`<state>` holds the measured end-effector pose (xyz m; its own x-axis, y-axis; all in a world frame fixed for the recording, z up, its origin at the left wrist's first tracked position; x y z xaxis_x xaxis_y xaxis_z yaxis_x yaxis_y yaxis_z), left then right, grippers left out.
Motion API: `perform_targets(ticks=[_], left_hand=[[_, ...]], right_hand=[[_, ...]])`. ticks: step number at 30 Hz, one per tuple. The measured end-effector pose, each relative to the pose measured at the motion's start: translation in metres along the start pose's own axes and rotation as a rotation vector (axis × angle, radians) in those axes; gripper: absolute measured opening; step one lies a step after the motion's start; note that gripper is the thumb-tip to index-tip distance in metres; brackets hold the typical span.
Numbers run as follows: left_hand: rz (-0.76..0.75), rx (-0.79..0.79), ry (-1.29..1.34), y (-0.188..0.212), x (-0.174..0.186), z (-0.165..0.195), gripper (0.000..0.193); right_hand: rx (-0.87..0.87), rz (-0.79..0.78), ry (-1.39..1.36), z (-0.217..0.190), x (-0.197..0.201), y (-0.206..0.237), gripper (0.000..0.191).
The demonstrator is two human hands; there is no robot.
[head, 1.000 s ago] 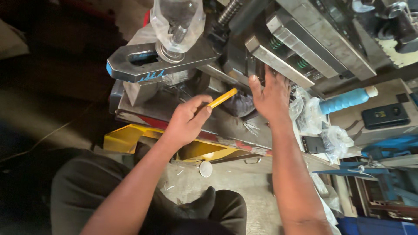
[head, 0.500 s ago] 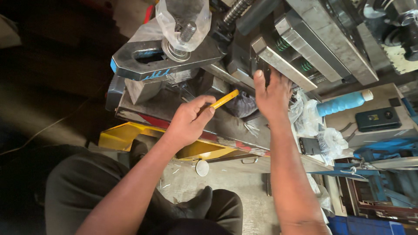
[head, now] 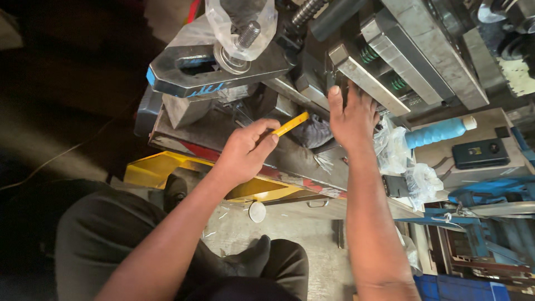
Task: The person operates a manual press machine by inserting small metal pieces into the die and pulling a lever to activate the press. The person uses a yellow stick to assist with placement and retrieval of the metal pieces.
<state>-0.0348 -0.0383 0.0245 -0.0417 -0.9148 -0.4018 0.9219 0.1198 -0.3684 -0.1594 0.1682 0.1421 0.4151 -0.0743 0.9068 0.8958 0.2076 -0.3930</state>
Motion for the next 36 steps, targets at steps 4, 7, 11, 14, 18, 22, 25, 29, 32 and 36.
perform_targets(ticks=[4,7,11,14,18,22,25,29,32,36], left_hand=[[0.001,0.002,0.016,-0.001,0.000,-0.001,0.025],[-0.002,0.000,0.020,-0.001,0.000,-0.001,0.025],[-0.005,0.033,0.048,-0.001,-0.001,-0.002,0.026],[-0.002,0.051,0.040,-0.001,0.000,-0.003,0.026],[-0.004,0.045,0.047,-0.001,-0.001,-0.003,0.025],[-0.004,0.007,0.045,-0.002,-0.001,-0.003,0.026],[-0.003,0.047,0.063,-0.001,-0.001,-0.005,0.026],[0.001,0.048,0.066,-0.001,-0.002,-0.005,0.025],[-0.003,0.045,0.077,-0.001,-0.001,-0.005,0.025],[-0.015,0.042,0.147,-0.001,-0.002,-0.004,0.026]], right_hand=[[0.128,0.099,-0.032,0.005,0.001,-0.002,0.067],[0.228,0.127,-0.107,0.011,0.004,-0.002,0.060],[0.311,0.179,-0.150,0.013,0.009,0.001,0.063],[0.274,0.173,-0.194,0.012,0.007,0.002,0.065],[0.253,0.198,-0.169,0.011,0.006,0.001,0.064],[0.256,0.216,-0.162,0.011,0.005,0.001,0.064],[0.223,0.195,-0.146,0.013,0.003,0.001,0.062],[0.187,0.163,-0.196,0.016,0.001,0.002,0.062],[0.218,0.147,-0.229,0.018,0.003,0.002,0.063],[0.216,0.088,-0.233,0.021,0.004,0.001,0.067]])
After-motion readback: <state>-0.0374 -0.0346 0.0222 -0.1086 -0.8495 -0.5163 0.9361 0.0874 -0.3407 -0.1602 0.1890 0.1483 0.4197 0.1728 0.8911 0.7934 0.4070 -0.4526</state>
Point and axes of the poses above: each hand's wrist, its own y-axis away from the middle knuckle, its own x-axis out of the back of the hand, z = x × y, the point moved 4 cm from there along -y, towards the middle knuckle, and after that the axes turned 9 degrees about y, right-handed, at the moved point
